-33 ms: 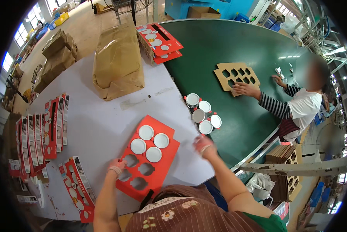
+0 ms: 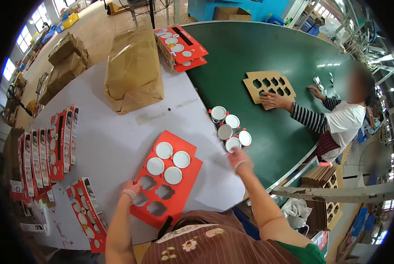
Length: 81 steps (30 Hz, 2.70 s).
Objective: The person places round light fixtures into circular slots of a cardboard insert, slides the filled insert into a packaging box, and loads more light fixtures into another insert.
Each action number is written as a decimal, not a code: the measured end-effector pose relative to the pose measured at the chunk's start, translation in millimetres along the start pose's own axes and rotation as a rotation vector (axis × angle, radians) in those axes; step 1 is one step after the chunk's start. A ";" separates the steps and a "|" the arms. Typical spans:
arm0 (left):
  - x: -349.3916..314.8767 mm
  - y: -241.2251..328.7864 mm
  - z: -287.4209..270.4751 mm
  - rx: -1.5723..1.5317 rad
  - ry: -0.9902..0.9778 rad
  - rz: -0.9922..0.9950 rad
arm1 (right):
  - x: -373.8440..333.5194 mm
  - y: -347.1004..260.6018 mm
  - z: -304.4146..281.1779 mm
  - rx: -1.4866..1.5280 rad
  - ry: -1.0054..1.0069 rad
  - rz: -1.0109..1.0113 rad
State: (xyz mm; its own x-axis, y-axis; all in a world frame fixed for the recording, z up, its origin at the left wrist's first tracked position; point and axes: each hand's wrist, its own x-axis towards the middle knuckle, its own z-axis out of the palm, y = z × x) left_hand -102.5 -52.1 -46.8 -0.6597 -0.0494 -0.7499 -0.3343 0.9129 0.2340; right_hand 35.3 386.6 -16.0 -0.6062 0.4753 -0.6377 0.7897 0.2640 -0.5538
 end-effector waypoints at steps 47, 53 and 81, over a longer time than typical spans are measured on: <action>-237.2 28.8 -8.1 -0.607 -0.110 1.334 | -243.5 -89.8 56.5 -0.170 -0.015 -1.540; -246.1 22.2 -45.1 -0.404 -0.101 1.492 | -250.0 -99.8 61.0 -0.198 -0.058 -1.589; -218.2 -11.8 -29.9 -0.647 -0.316 1.119 | -236.1 -126.5 81.0 -0.336 -0.332 -1.446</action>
State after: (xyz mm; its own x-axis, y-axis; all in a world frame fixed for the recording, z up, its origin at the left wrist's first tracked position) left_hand 25.3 -64.2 132.5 -0.6326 0.7728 -0.0513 -0.0334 0.0389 0.9987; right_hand 70.8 172.9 161.2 -0.8111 -0.5437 0.2158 -0.5264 0.5175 -0.6746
